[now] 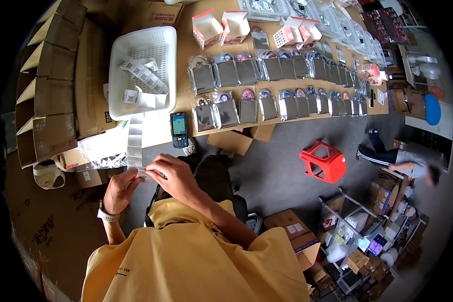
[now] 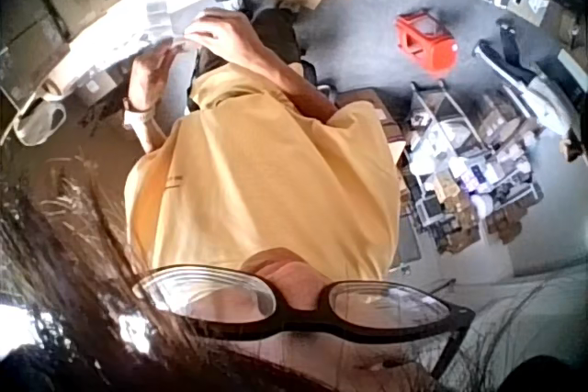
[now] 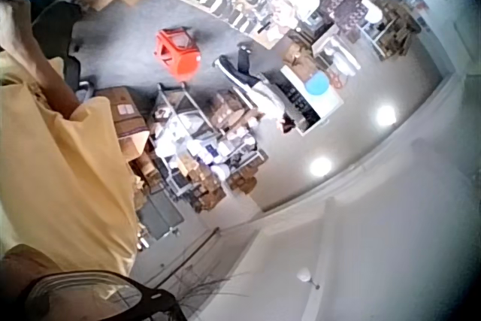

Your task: The person organizes merchandise in a storage room by unpacking small boxes and placing items into a white basket. They also use a handheld scanner to scan barcodes on labels and packages, then place the items on a table with other packaged goods.

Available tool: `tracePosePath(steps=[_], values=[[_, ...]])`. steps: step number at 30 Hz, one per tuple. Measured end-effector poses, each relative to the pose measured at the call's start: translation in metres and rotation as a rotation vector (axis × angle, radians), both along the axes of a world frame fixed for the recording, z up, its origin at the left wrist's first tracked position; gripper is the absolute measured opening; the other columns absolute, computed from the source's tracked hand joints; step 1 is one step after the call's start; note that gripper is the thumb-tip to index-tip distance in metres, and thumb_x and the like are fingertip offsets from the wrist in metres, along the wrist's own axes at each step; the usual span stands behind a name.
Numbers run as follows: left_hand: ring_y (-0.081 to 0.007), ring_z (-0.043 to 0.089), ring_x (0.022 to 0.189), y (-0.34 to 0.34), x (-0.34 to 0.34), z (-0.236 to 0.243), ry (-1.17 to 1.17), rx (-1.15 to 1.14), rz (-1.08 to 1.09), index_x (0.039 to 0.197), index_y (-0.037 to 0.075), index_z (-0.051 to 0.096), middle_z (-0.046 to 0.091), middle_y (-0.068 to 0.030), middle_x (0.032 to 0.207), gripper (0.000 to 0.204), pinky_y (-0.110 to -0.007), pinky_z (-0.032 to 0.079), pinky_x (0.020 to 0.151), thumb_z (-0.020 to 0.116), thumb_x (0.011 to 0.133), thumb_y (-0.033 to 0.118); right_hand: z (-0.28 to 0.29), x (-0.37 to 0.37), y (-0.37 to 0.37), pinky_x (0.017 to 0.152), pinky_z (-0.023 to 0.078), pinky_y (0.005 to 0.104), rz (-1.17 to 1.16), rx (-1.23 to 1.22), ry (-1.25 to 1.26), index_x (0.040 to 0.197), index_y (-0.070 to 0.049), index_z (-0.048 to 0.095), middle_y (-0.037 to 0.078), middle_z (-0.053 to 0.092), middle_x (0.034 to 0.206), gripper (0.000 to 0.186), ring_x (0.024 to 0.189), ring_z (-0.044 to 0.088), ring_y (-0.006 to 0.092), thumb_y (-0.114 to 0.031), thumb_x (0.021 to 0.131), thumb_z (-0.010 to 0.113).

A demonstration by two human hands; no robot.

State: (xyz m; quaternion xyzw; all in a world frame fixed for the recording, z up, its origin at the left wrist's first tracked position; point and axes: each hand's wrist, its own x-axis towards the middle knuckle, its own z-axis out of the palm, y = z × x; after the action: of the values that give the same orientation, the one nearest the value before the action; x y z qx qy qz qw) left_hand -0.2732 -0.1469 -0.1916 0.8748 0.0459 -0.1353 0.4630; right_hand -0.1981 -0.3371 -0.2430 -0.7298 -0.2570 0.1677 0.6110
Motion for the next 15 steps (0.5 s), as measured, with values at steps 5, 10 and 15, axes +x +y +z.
tracePosePath(steps=[5,10,15], values=[[-0.0365,0.068,0.076,0.001,-0.009,-0.016,-0.007,-0.067,0.042,0.119,-0.002,0.059,0.067,-0.0217,0.083,0.032,-0.035,0.051,0.066,0.065,0.087,-0.002,0.001,0.000,-0.008,0.055,0.045,0.0260,-0.022,0.000,0.146,0.093,0.000,0.067,0.005,0.058,0.077,0.012,0.061,0.056,0.0124,-0.001,0.083,0.073],[-0.0213,0.070,0.077,0.003,-0.007,-0.026,0.103,-0.254,0.102,0.125,0.000,0.058,0.071,-0.0173,0.086,0.032,-0.030,0.051,0.072,0.058,0.093,0.000,-0.009,-0.011,-0.030,0.053,0.041,0.0215,-0.253,0.189,0.634,0.095,0.002,0.068,0.002,0.060,0.068,0.011,0.056,0.051,0.0060,-0.008,0.092,0.067],[-0.0131,0.065,0.076,0.018,-0.015,-0.084,0.159,-0.314,0.355,0.130,-0.001,0.052,0.068,-0.0111,0.081,0.035,-0.028,0.050,0.070,0.055,0.097,0.008,-0.025,-0.008,-0.064,0.047,0.033,0.0221,-0.511,0.397,0.872,0.104,0.000,0.064,0.002,0.055,0.064,0.014,0.052,0.048,0.0074,-0.011,0.096,0.061]])
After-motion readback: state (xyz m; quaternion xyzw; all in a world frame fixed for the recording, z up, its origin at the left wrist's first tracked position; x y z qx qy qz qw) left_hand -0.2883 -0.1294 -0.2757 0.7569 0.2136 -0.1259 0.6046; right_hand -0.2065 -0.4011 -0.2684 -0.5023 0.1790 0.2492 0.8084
